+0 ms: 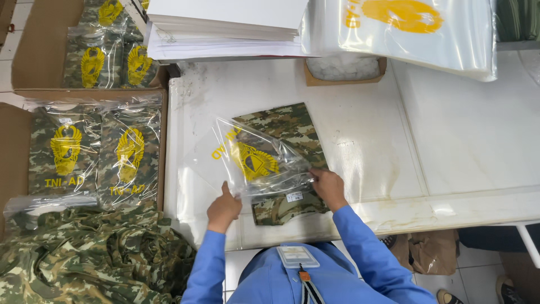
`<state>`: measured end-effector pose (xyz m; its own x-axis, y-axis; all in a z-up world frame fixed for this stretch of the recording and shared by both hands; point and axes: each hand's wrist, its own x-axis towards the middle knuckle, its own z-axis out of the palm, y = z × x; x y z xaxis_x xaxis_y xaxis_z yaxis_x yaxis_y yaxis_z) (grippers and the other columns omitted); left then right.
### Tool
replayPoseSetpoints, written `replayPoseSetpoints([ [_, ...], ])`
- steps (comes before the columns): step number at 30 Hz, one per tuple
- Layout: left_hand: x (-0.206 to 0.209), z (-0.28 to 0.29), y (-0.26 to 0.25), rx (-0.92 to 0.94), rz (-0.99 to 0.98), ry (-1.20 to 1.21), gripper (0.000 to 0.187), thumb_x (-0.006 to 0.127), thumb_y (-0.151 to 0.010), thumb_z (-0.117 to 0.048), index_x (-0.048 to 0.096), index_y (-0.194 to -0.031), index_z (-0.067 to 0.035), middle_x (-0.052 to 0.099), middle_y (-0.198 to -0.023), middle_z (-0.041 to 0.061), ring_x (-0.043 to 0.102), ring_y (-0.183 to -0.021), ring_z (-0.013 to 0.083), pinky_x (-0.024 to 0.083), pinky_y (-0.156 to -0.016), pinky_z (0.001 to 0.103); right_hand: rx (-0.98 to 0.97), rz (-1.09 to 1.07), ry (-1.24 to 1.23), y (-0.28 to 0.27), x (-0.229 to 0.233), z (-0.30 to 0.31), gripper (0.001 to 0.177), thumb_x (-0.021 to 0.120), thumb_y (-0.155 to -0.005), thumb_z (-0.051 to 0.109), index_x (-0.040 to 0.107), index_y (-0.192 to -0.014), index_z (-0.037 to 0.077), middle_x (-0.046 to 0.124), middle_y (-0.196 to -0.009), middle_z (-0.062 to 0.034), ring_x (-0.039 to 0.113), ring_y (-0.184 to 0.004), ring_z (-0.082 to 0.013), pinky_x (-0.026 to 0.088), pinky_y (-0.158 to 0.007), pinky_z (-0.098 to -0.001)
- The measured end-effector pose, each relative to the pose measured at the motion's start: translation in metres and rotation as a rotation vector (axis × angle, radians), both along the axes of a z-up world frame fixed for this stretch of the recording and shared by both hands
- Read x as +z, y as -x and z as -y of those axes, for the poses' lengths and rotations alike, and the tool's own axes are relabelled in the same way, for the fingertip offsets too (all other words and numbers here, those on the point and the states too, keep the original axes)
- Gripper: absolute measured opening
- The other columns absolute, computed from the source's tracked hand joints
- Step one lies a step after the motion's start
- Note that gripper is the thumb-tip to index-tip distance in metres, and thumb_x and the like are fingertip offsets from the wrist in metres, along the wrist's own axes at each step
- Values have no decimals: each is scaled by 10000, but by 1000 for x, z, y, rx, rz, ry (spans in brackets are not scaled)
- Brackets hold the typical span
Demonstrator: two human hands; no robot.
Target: The person folds camouflage t-shirts by laying them flat on a table, placing a white cardboard sheet in the center, folding the sleeves and sides over the cardboard, and then sliding the folded shirt into a clear plastic bag.
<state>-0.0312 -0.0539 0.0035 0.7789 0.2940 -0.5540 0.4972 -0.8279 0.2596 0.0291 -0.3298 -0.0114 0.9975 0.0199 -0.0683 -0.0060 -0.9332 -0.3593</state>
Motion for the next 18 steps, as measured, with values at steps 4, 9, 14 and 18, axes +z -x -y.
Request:
replayPoseSetpoints([
  [4, 63, -39, -42, 296, 206, 613, 381, 387, -861, -117, 381, -1238, -176, 623, -827, 214, 646, -676, 277, 477, -465, 271, 223, -73, -141, -49, 10, -33, 217, 553, -795, 227, 662, -953, 126, 624, -615, -72, 607, -538, -214, 460, -431, -263],
  [9, 74, -66, -104, 459, 729, 574, 358, 406, -722, -6, 633, -966, -137, 642, -864, 98, 627, -783, 189, 498, -561, 238, 237, -215, -458, -126, 68, -95, 197, 535, -764, 123, 576, -948, 64, 633, -825, -145, 621, -530, -152, 501, -515, -295],
  [14, 45, -49, -136, -72, 1555, -457, 371, 390, -853, -36, 487, -1208, -86, 374, -1300, 171, 332, -1191, 345, 323, -922, 422, 115, 70, -1319, -182, 95, -130, 160, 416, -855, -4, 388, -982, 89, 566, -870, -68, 484, -728, -58, 453, -679, -192],
  [18, -27, -33, -158, -82, 1196, -343, 546, 471, -829, 27, 274, -1335, -33, 559, -1066, 186, 566, -895, 239, 308, -877, 428, -24, 58, -947, -244, -19, -80, 187, 463, -895, 57, 452, -1076, 8, 563, -964, -230, 583, -852, -270, 516, -718, -389],
])
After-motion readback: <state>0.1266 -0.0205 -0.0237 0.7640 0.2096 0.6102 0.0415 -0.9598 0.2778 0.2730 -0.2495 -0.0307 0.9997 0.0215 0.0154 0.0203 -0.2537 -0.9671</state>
